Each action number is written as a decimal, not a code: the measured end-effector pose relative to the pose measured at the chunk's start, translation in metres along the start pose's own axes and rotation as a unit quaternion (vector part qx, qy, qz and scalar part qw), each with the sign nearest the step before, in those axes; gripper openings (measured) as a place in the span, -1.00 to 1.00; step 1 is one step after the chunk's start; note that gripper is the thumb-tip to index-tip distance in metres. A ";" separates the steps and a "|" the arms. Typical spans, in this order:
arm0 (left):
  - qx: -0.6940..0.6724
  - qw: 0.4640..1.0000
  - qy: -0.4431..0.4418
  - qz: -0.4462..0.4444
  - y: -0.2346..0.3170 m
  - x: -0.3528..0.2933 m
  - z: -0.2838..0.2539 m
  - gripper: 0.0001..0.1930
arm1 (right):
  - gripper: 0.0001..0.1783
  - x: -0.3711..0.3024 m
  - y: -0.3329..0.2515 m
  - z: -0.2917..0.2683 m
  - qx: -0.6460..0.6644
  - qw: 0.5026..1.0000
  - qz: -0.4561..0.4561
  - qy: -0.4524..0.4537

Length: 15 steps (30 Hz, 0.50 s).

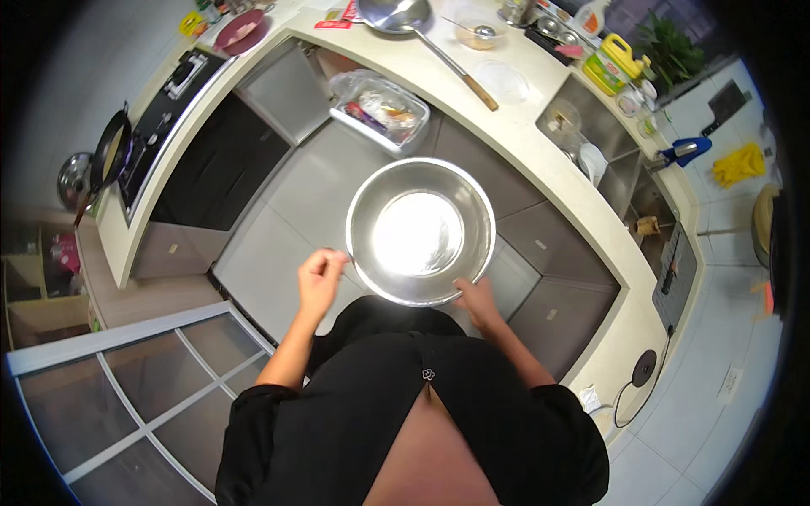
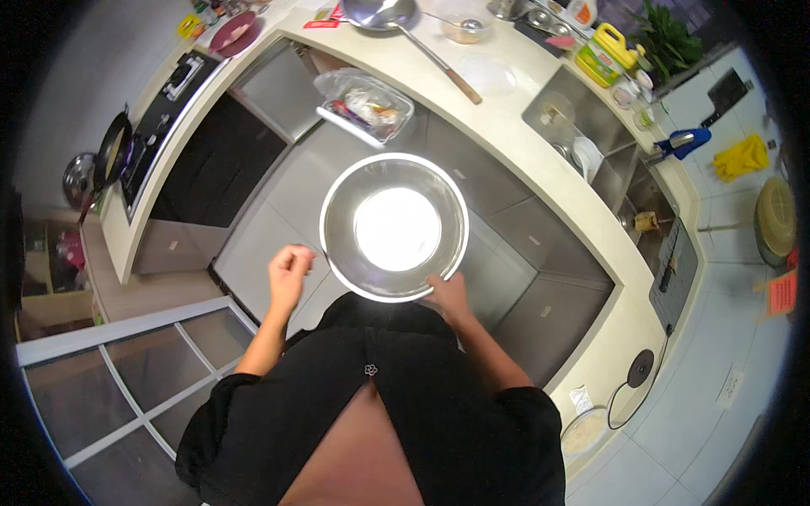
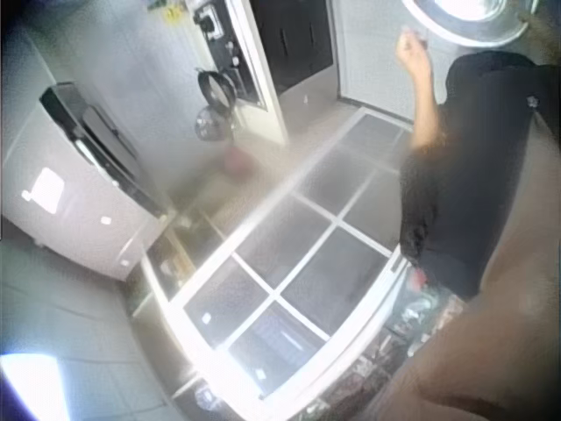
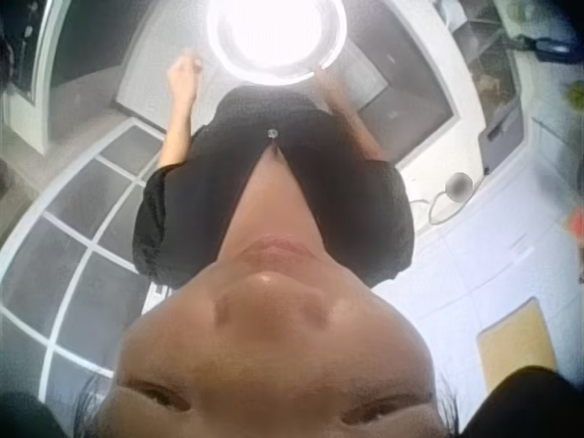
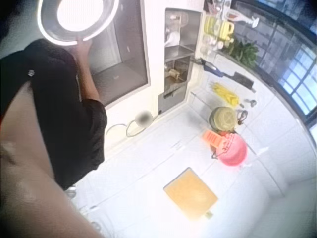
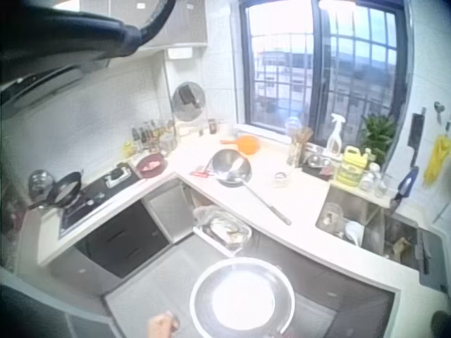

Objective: The person washes a metal bowl with a sponge and rinses it under the tap, then dries it with a cloth. They transfer boiling noodles from a wok into the bowl. Next, they open a package of pickled vegetables and add the contents to the wok, stirring them with a spatula. Finally, they rinse the bowl again and place it on the counter.

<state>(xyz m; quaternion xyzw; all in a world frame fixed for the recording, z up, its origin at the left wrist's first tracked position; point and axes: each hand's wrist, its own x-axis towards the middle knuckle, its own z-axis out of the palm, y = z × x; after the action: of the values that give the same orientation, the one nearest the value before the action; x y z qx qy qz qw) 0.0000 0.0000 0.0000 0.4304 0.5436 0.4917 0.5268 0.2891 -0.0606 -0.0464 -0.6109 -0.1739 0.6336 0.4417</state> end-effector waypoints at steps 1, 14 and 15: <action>-0.016 1.000 0.002 0.005 -0.005 0.003 0.009 -0.65 | -0.64 0.009 -0.019 -0.008 -0.045 0.997 -0.053 0.012; -0.097 0.979 -0.133 -0.118 -0.003 0.051 -0.018 -0.82 | -0.63 -0.014 -0.053 0.060 -0.051 0.997 -0.055 0.026; -0.079 0.980 -0.140 -0.117 -0.002 0.056 -0.001 -0.82 | -0.63 -0.019 -0.056 0.050 -0.067 0.996 -0.037 0.040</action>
<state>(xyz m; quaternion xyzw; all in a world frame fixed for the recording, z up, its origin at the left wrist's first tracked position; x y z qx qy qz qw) -0.0048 0.0552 -0.0100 0.3853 0.4701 0.4028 0.6844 0.2599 -0.0283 0.0177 -0.6571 -0.2209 0.5789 0.4293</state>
